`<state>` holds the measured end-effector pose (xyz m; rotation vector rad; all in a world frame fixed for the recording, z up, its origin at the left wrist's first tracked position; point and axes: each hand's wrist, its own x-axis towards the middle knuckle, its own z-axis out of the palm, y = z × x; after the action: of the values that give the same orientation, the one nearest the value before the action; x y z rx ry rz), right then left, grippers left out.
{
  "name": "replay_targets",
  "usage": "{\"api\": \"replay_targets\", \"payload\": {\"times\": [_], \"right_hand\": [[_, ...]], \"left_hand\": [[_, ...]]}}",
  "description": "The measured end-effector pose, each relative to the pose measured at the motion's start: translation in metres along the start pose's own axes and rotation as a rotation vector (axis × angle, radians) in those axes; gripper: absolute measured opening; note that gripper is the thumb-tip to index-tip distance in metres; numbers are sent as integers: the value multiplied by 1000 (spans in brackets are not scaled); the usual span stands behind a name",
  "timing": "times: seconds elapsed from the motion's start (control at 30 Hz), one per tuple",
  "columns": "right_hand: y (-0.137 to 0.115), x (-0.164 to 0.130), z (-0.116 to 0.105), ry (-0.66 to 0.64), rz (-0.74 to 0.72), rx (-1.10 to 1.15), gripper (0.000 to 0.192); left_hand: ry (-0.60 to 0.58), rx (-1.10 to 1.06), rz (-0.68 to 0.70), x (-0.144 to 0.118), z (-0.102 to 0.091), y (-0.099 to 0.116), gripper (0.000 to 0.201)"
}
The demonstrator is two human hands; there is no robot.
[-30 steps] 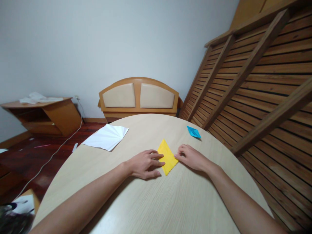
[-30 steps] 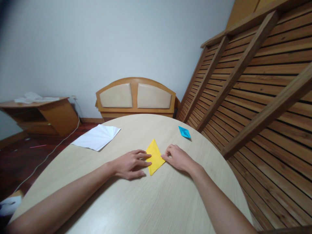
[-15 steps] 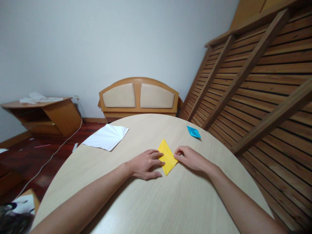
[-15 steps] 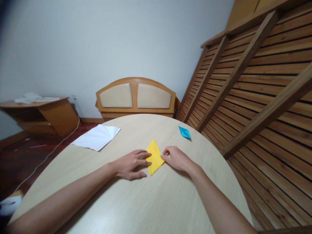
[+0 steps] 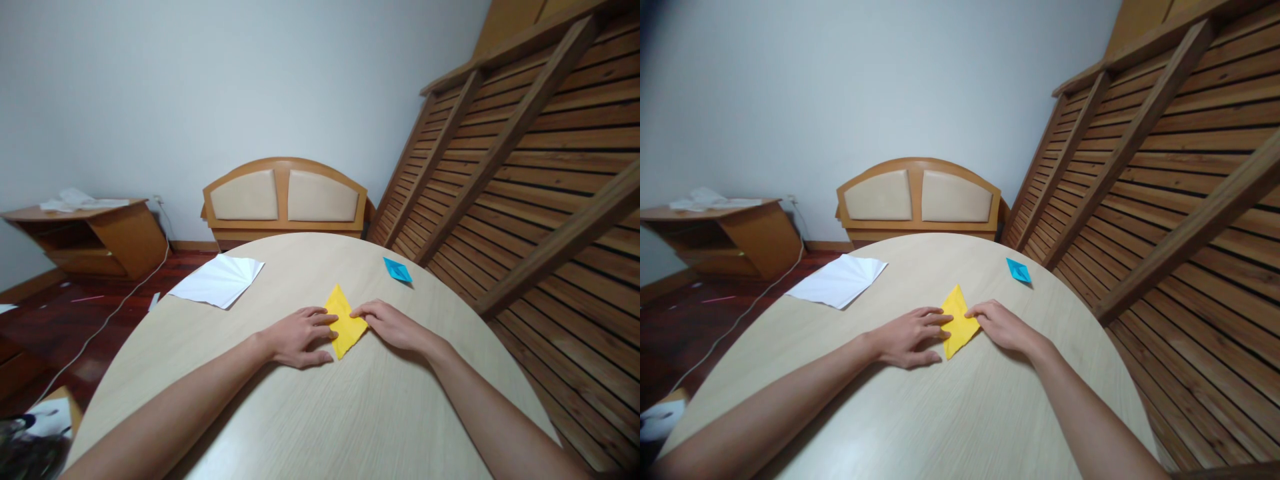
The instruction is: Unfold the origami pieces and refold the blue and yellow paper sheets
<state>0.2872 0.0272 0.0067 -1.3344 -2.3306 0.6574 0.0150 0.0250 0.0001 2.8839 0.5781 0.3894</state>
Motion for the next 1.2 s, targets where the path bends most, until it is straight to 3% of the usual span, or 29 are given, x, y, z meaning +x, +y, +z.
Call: {"api": "replay_targets", "payload": {"times": [0.1, 0.23, 0.6, 0.83, 1.07, 1.2], "right_hand": [[1, -2, -4, -46, -44, 8, 41], [5, -4, -4, -71, -137, 6, 34], [2, -5, -3, -59, -203, -61, 23], [-2, -4, 0, -67, -236, -85, 26], [-15, -6, -1, -104, -193, -95, 42], [-23, -6, -1, -116, -197, -87, 33]], "left_hand": [[13, -13, -3, 1, 0, 2, 39], [49, -46, -15, 5, 4, 3, 27], [77, -96, -85, 9, 10, 0, 19], [96, -108, -114, 9, 9, 2, 26], [147, -110, -176, 10, 14, 1, 54], [174, -109, -217, 12, 16, -1, 62]]}}
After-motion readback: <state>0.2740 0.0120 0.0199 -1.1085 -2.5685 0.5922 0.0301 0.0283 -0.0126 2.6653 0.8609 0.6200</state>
